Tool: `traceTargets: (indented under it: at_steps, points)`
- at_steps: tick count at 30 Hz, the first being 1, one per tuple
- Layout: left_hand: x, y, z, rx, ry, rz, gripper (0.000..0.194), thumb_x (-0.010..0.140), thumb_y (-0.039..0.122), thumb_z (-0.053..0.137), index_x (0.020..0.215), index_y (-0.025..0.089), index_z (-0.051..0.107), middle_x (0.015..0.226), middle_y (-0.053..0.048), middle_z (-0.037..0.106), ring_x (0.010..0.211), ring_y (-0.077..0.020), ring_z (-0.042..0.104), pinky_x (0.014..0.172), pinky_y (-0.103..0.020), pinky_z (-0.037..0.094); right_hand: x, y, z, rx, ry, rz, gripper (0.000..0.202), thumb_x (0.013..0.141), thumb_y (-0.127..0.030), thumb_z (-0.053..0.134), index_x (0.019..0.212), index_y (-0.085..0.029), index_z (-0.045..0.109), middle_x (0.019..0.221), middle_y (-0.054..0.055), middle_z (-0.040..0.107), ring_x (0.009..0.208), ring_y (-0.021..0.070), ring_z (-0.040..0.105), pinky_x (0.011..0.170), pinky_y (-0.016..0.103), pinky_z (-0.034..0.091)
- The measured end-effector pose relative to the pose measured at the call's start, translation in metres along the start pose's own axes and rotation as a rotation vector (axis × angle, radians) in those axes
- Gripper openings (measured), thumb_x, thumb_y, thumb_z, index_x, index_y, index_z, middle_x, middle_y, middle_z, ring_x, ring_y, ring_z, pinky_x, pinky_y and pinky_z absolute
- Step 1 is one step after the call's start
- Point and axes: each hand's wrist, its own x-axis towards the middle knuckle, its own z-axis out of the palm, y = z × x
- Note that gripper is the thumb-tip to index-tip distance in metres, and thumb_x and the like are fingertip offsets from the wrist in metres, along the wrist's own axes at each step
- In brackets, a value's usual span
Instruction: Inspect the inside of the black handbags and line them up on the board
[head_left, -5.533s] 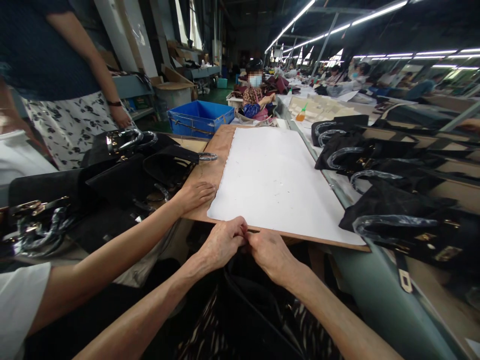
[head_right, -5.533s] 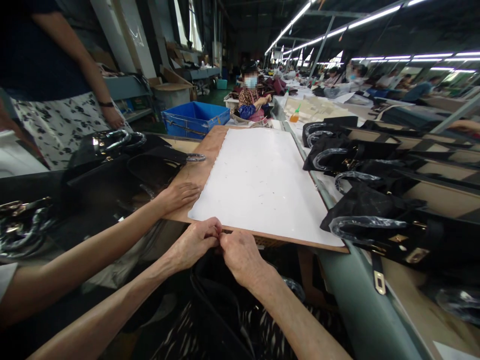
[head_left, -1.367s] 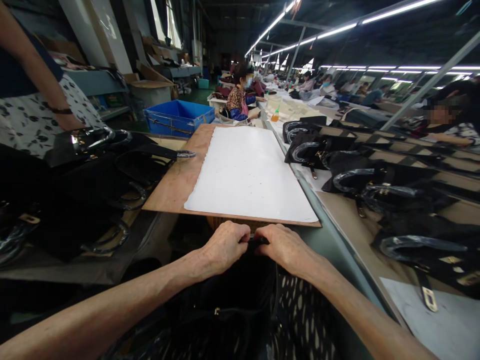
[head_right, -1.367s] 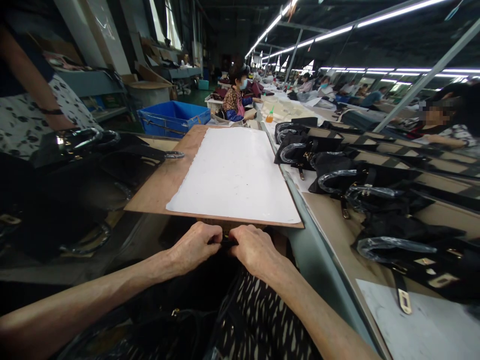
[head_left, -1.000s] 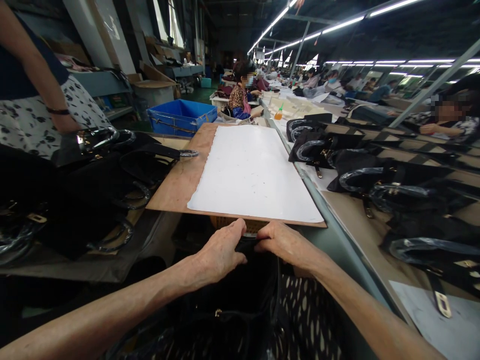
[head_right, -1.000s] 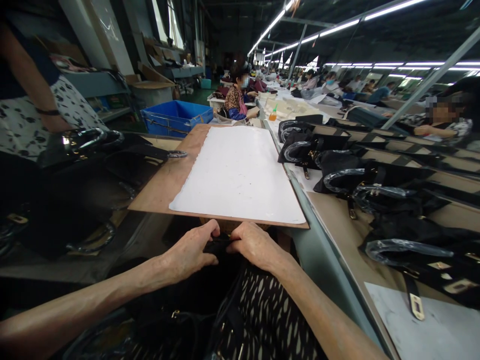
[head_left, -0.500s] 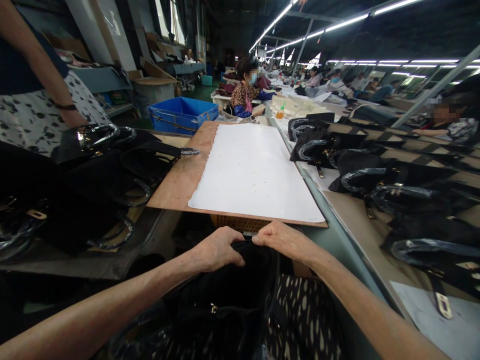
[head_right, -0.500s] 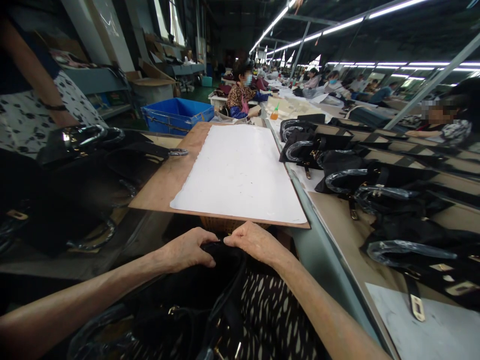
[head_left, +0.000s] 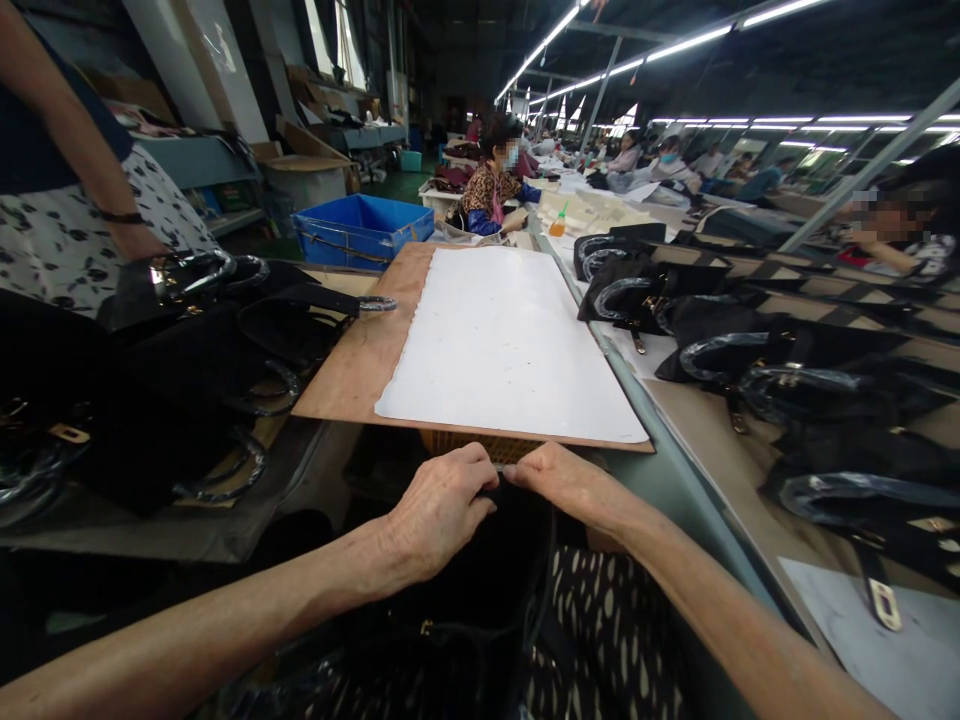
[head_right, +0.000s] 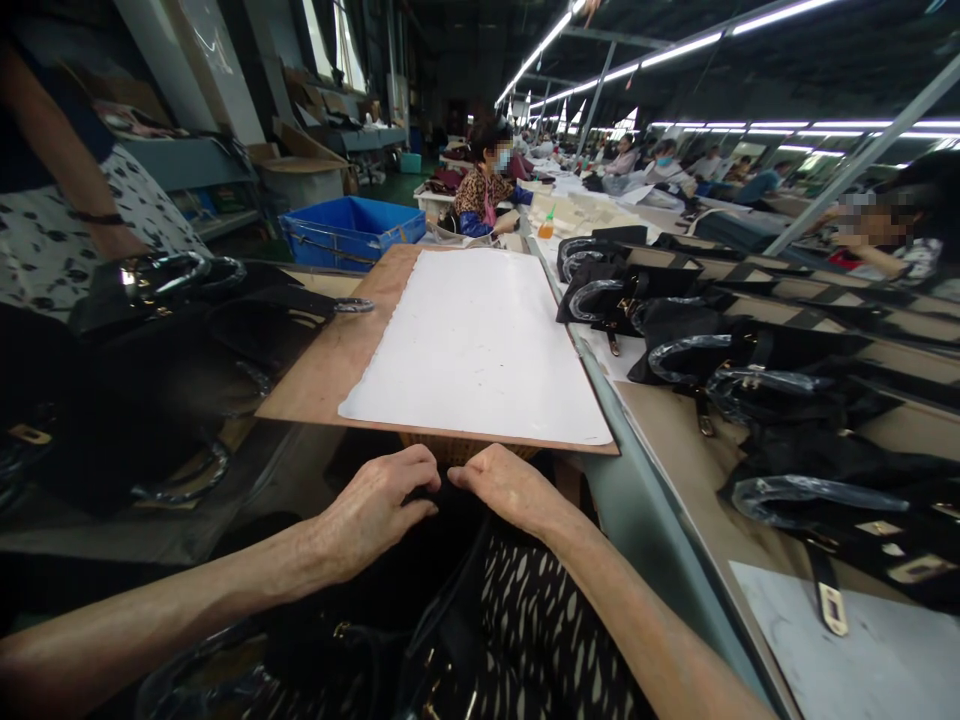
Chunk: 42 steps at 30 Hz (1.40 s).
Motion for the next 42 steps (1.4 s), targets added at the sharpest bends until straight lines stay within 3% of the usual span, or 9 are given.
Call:
traceTargets:
  at_steps: [5,10,13,20,26,29,36,42]
  points:
    - [0.0,-0.004,0.003,0.062,0.039,-0.037,0.003,0.072,0.015,0.054,0.075,0.017,0.052,0.078,0.001,0.053,0.07,-0.012,0.049,0.06,-0.022,0.036,0.003,0.011,0.008,0.05,0.052,-0.016,0.034,0.077,-0.042,0.041,0.053,-0.018,0.041,0.049,-0.006,0.029,0.047,0.0084,0.026,0.044,0.024,0.018]
    - [0.001,-0.002,0.005,0.045,0.02,0.007,0.013,0.075,0.011,0.047,0.067,0.016,0.056,0.087,-0.001,0.054,0.076,-0.0122,0.05,0.067,-0.023,0.038,0.005,0.016,0.008,0.139,-0.021,-0.136,0.017,0.07,-0.024,0.047,0.074,-0.017,0.062,0.063,-0.003,0.055,0.061,0.0122,0.045,0.058,0.023,0.032]
    - [0.003,0.0,0.006,-0.065,-0.003,0.038,0.013,0.07,0.009,0.05,0.06,0.016,0.055,0.094,-0.001,0.052,0.086,-0.0138,0.049,0.073,-0.024,0.038,0.003,0.015,0.005,0.18,-0.042,-0.201,0.025,0.067,-0.019,0.05,0.086,-0.019,0.065,0.074,-0.003,0.062,0.07,0.0146,0.051,0.065,0.024,0.035]
    - [0.009,0.005,0.008,-0.183,0.038,-0.045,0.012,0.062,0.005,0.046,0.063,0.016,0.043,0.088,0.001,0.052,0.072,-0.0103,0.047,0.06,-0.022,0.035,-0.001,0.021,0.005,0.088,0.057,-0.156,0.02,0.066,-0.027,0.055,0.081,-0.021,0.068,0.072,-0.003,0.062,0.07,0.016,0.052,0.061,0.024,0.034]
    - [0.01,0.007,0.008,-0.194,0.008,0.034,0.027,0.065,0.002,0.043,0.083,0.019,0.054,0.088,0.001,0.053,0.082,-0.012,0.049,0.072,-0.022,0.037,-0.002,0.02,0.003,0.038,0.079,-0.127,0.018,0.067,-0.029,0.056,0.077,-0.021,0.068,0.065,-0.003,0.061,0.064,0.014,0.05,0.055,0.024,0.029]
    - [0.011,0.005,0.01,-0.152,0.0,0.068,0.021,0.068,0.004,0.045,0.08,0.018,0.056,0.089,-0.001,0.054,0.082,-0.0126,0.049,0.073,-0.022,0.037,-0.001,0.019,0.002,0.038,0.071,-0.132,0.017,0.068,-0.029,0.055,0.076,-0.021,0.068,0.064,-0.004,0.061,0.063,0.0135,0.049,0.053,0.023,0.029]
    - [0.017,0.001,0.013,-0.052,0.011,0.006,0.006,0.071,0.011,0.051,0.07,0.015,0.056,0.079,-0.001,0.056,0.072,-0.0124,0.05,0.065,-0.022,0.038,0.002,0.02,0.003,0.029,0.07,-0.134,0.017,0.067,-0.028,0.055,0.075,-0.021,0.068,0.062,-0.004,0.06,0.062,0.013,0.049,0.052,0.023,0.028]
    - [0.02,0.002,0.015,-0.059,-0.004,-0.016,0.015,0.071,0.008,0.047,0.064,0.014,0.059,0.079,-0.001,0.057,0.069,-0.0107,0.051,0.063,-0.021,0.038,0.002,0.018,0.002,-0.018,0.082,-0.099,0.017,0.066,-0.031,0.055,0.071,-0.021,0.068,0.063,-0.003,0.06,0.063,0.0133,0.049,0.052,0.023,0.028]
